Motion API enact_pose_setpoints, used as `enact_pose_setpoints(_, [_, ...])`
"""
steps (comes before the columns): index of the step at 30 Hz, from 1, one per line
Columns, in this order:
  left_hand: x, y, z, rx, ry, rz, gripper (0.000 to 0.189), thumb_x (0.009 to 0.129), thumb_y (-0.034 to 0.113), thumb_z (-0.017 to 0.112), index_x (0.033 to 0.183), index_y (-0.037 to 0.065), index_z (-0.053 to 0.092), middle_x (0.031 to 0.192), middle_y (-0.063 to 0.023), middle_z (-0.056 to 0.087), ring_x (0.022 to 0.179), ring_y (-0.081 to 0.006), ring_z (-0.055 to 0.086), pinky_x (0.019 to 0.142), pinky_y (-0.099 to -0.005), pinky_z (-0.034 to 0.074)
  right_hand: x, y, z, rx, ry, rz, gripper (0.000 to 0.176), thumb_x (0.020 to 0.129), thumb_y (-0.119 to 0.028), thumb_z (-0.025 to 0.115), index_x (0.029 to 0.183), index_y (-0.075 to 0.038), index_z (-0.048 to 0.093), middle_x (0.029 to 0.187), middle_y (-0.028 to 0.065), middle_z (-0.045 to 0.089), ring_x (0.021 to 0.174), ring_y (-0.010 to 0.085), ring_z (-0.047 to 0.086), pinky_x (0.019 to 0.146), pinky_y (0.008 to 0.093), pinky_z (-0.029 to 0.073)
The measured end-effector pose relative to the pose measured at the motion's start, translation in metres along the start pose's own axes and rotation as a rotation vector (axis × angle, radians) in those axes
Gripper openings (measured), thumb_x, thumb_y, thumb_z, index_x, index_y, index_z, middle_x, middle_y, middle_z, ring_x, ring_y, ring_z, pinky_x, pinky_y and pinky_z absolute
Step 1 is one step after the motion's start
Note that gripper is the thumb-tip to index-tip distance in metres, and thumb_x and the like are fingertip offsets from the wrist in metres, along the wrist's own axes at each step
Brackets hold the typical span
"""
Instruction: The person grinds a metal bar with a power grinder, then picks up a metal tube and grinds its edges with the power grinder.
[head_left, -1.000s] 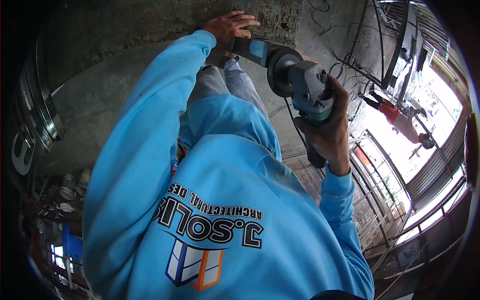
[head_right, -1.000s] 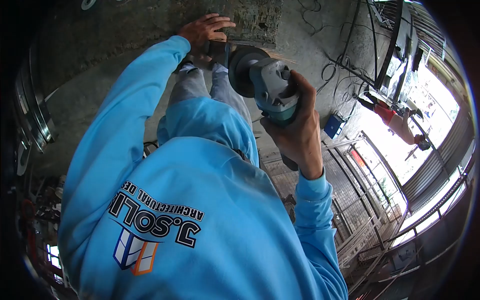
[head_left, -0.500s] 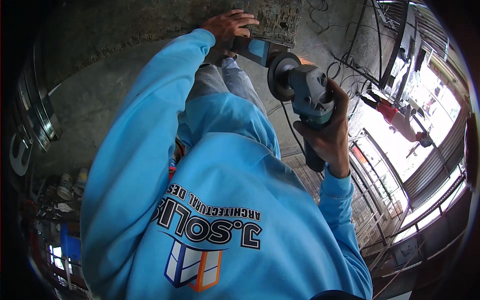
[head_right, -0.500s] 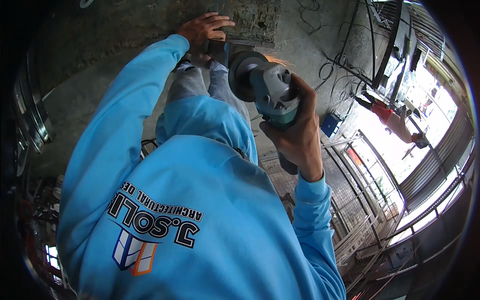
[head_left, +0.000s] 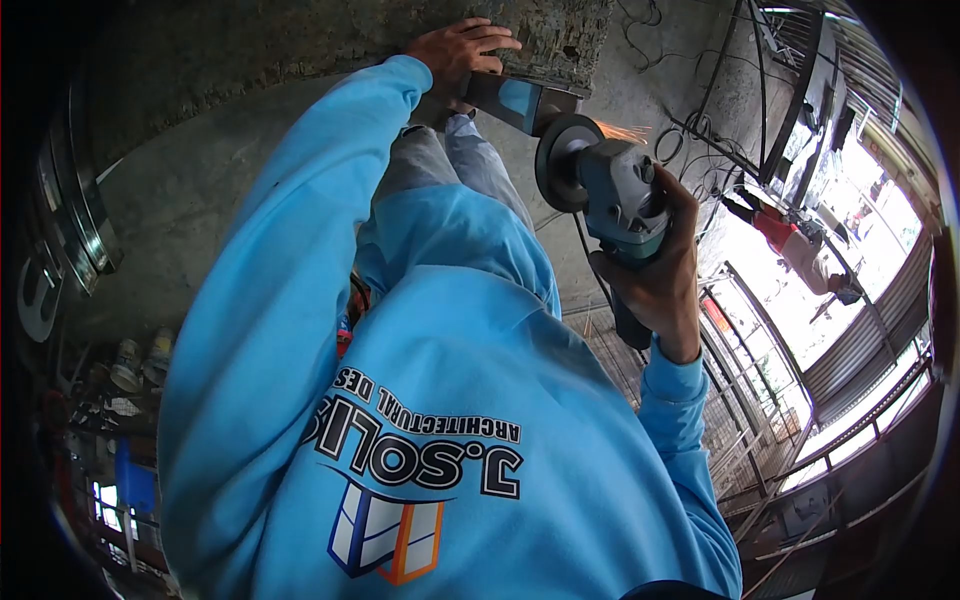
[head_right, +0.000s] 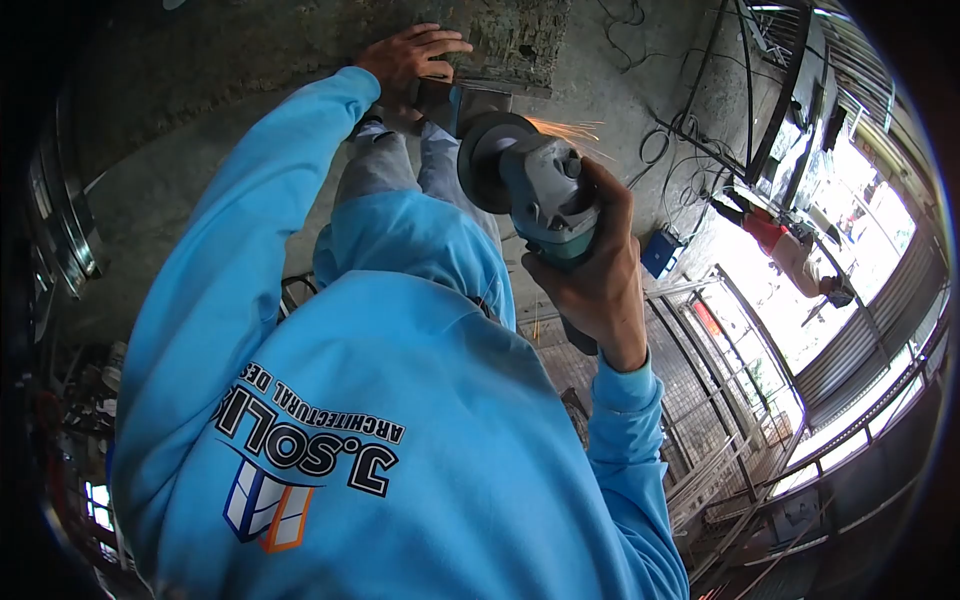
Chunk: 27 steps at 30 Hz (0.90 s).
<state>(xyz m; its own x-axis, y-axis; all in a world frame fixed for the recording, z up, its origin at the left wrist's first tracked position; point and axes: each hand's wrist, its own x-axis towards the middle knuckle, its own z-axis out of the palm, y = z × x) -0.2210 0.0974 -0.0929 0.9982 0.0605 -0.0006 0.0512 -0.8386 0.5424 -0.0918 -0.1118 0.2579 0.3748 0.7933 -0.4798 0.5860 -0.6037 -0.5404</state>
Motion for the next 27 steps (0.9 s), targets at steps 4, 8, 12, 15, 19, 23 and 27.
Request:
enact_pose_setpoints(4, [0.000, 0.002, -0.005, 0.028, 0.021, 0.016, 0.066, 0.060, 0.036, 0.100, 0.118, 0.026, 0.071, 0.164, 0.0001, 0.039, 0.155, -0.0228, 0.033, 0.133, -0.0431, 0.025, 0.010, -0.003, 0.001, -0.021, 0.024, 0.016, 0.096, 0.068, -0.002, 0.084, 0.152, -0.009, 0.037, 0.127, 0.0235, 0.068, 0.120, 0.0401, 0.069, 0.100, 0.0456, 0.056])
enact_pose_setpoints(8, [-0.002, 0.003, -0.007, 0.007, -0.012, 0.011, 0.068, 0.060, 0.043, 0.100, 0.119, 0.024, 0.070, 0.164, -0.0020, 0.038, 0.155, -0.0241, 0.032, 0.133, -0.0435, 0.024, 0.013, -0.002, 0.000, 0.002, 0.039, 0.018, 0.096, 0.069, -0.002, 0.084, 0.152, -0.010, 0.037, 0.128, 0.0239, 0.067, 0.120, 0.0406, 0.069, 0.100, 0.0459, 0.056])
enact_pose_setpoints(12, [-0.002, -0.001, 0.000, 0.006, 0.018, 0.023, 0.068, 0.061, 0.044, 0.100, 0.119, 0.023, 0.070, 0.163, -0.0023, 0.039, 0.155, -0.0247, 0.033, 0.134, -0.0439, 0.023, 0.004, 0.001, -0.002, 0.000, -0.012, 0.028, 0.096, 0.069, -0.002, 0.083, 0.152, -0.009, 0.036, 0.129, 0.0243, 0.067, 0.120, 0.0410, 0.069, 0.100, 0.0459, 0.056])
enact_pose_setpoints(15, [-0.001, -0.002, 0.002, 0.031, 0.037, 0.038, 0.068, 0.060, 0.043, 0.100, 0.118, 0.023, 0.070, 0.163, -0.0020, 0.039, 0.155, -0.0245, 0.033, 0.133, -0.0438, 0.023, -0.004, 0.003, -0.002, 0.014, -0.027, 0.033, 0.095, 0.069, -0.002, 0.083, 0.151, -0.009, 0.037, 0.129, 0.0246, 0.067, 0.120, 0.0413, 0.069, 0.100, 0.0453, 0.056])
enact_pose_setpoints(19, [0.002, 0.001, -0.004, -0.009, 0.019, 0.043, 0.067, 0.059, 0.043, 0.100, 0.117, 0.022, 0.070, 0.163, -0.0014, 0.039, 0.154, -0.0237, 0.034, 0.133, -0.0437, 0.024, 0.000, 0.002, -0.002, 0.019, -0.004, 0.033, 0.096, 0.068, -0.002, 0.083, 0.152, -0.010, 0.037, 0.128, 0.0245, 0.067, 0.118, 0.0413, 0.069, 0.100, 0.0450, 0.056])
enact_pose_setpoints(23, [-0.001, 0.001, -0.005, -0.015, 0.032, 0.035, 0.066, 0.059, 0.043, 0.099, 0.115, 0.021, 0.071, 0.163, -0.0014, 0.039, 0.154, -0.0227, 0.034, 0.132, -0.0437, 0.026, 0.013, 0.001, 0.002, 0.029, 0.056, 0.002, 0.096, 0.067, -0.002, 0.083, 0.151, -0.010, 0.037, 0.127, 0.0240, 0.067, 0.117, 0.0417, 0.069, 0.099, 0.0458, 0.056])
enact_pose_setpoints(27, [0.001, -0.001, -0.001, 0.009, 0.024, 0.040, 0.067, 0.061, 0.043, 0.098, 0.119, 0.023, 0.071, 0.163, -0.0017, 0.039, 0.155, -0.0223, 0.033, 0.132, -0.0443, 0.026, 0.005, 0.005, 0.000, 0.018, 0.000, 0.023, 0.103, 0.065, -0.004, 0.087, 0.153, -0.009, 0.035, 0.134, 0.0196, 0.057, 0.119, 0.0321, 0.064, 0.101, 0.0424, 0.055])
